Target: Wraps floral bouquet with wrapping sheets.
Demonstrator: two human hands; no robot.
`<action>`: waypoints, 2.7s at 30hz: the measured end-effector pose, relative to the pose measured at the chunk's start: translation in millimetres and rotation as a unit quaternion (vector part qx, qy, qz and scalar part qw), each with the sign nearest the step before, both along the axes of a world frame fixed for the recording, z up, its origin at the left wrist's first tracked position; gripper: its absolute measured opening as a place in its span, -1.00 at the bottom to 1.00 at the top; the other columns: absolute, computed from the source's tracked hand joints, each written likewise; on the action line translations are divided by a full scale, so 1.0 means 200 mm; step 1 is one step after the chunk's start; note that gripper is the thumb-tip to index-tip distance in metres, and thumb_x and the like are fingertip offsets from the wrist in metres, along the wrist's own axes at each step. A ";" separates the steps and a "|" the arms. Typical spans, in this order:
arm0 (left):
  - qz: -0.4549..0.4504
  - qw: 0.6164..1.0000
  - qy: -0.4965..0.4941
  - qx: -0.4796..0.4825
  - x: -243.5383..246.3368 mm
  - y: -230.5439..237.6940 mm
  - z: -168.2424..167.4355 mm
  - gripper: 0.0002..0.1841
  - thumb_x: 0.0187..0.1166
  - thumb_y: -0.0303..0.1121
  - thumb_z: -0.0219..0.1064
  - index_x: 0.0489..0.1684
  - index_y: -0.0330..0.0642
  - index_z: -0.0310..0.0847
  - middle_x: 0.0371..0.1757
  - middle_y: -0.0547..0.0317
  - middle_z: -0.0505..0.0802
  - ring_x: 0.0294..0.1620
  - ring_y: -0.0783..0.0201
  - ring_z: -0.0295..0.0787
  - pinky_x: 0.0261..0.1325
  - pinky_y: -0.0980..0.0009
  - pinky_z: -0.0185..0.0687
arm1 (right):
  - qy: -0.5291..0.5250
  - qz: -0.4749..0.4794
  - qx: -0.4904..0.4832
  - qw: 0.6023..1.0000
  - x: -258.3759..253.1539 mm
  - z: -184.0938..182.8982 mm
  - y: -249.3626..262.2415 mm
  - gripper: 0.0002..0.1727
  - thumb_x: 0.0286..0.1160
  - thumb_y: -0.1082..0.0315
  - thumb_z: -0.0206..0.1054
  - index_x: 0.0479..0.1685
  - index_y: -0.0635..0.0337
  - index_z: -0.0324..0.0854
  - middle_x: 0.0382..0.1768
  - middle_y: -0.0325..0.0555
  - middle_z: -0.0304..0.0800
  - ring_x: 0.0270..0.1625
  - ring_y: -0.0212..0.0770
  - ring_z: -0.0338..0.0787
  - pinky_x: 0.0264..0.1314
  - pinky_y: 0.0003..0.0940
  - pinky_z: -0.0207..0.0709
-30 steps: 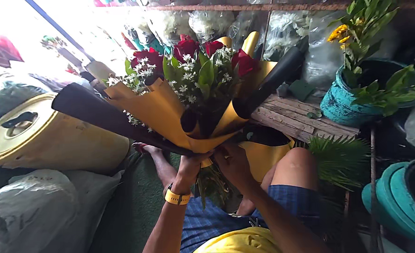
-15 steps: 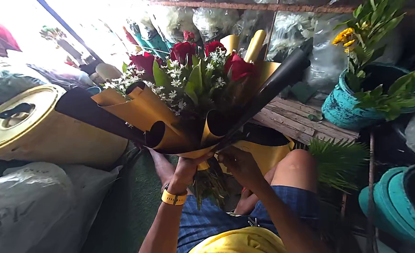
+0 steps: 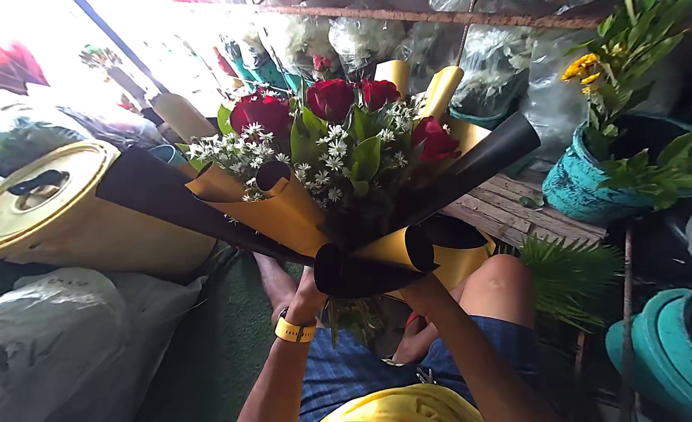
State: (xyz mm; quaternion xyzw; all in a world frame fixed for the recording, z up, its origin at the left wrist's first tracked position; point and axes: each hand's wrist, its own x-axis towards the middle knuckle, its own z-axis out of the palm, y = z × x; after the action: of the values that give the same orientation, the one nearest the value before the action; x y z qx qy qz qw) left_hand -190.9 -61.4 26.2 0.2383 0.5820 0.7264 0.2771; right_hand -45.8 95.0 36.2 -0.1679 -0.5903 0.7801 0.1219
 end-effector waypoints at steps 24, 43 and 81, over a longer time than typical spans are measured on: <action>0.046 0.995 -0.004 -0.091 -0.04 0.08 -0.09 -0.62 0.12 -0.65 0.62 -0.05 -0.28 0.73 -0.14 0.19 0.91 -0.05 0.36 0.85 0.12 0.36 0.80 | -0.058 -0.026 -0.230 0.971 -0.19 -0.18 -0.03 -0.80 0.65 0.32 0.19 -0.39 0.01 0.57 -0.67 -0.44 0.39 -0.68 -0.54 0.31 -0.63 -0.63 0.22; 0.002 0.997 0.012 -0.081 -0.23 0.12 -0.44 -0.50 0.16 -0.57 0.62 0.16 -0.15 0.68 -0.03 0.35 0.89 0.03 0.48 0.81 0.19 0.43 0.77 | -0.022 -0.208 0.415 0.885 -0.03 0.34 0.84 -0.59 0.65 -0.13 0.28 0.00 0.02 0.71 -0.44 -0.24 0.77 -0.49 -0.29 0.75 -0.45 -0.31 0.71; 0.054 0.893 0.174 -0.411 -1.00 0.56 -0.64 -0.44 0.59 0.19 0.23 0.15 -0.11 0.79 0.07 -0.06 0.89 0.19 -0.07 0.81 0.32 -0.29 0.59 | -0.125 -0.272 0.368 0.880 -1.10 0.09 1.34 -0.40 0.69 -0.26 0.14 0.34 0.04 0.60 -0.16 -0.24 0.69 -0.32 -0.39 0.62 -0.23 -0.35 0.57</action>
State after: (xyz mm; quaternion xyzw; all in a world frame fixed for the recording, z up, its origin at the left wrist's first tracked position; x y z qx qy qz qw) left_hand -391.8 49.8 -101.1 0.1941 0.8796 0.3829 0.2050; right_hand -265.4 362.2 54.2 -0.3608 -0.7766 0.4152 0.3071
